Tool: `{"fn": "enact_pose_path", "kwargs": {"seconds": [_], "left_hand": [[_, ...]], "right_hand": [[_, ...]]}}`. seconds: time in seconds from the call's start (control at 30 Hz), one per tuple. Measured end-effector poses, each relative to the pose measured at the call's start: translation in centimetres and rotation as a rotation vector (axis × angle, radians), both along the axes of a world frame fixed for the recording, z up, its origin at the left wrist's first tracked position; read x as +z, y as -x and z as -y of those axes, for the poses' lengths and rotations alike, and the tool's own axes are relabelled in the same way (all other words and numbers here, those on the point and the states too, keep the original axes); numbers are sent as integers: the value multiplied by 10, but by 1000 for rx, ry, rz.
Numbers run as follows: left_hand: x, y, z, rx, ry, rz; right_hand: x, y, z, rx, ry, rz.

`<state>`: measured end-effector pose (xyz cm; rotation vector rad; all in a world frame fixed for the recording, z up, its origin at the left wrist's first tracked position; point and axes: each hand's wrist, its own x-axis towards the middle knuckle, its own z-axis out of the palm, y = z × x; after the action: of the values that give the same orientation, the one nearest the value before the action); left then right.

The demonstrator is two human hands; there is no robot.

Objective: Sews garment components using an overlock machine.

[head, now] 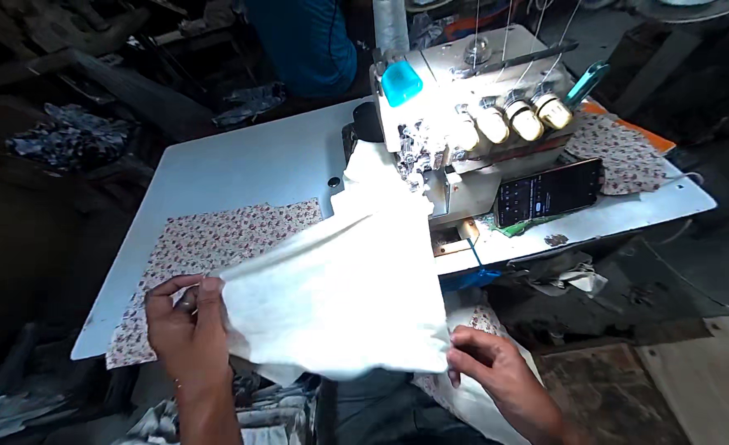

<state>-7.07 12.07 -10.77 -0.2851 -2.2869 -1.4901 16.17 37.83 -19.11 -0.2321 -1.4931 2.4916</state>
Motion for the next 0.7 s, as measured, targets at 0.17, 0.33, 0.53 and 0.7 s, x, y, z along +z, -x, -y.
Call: {"fn": "enact_pose_path", "kwargs": {"seconds": [0.17,0.33,0.53,0.7], "left_hand": [[-5,1,6,-66,34,10],[-18,7,5,-73,95,25],[-14,-6,5,-75,138,39],[-4,22,-3,-70,189,49]], "right_hand": [[8,-4,-8,140,72,-163],[-6,-7,-5,-21,-133,73],[-5,-18,-3,-127,-266,121],[-4,7,-11,-188,-355,74]]}}
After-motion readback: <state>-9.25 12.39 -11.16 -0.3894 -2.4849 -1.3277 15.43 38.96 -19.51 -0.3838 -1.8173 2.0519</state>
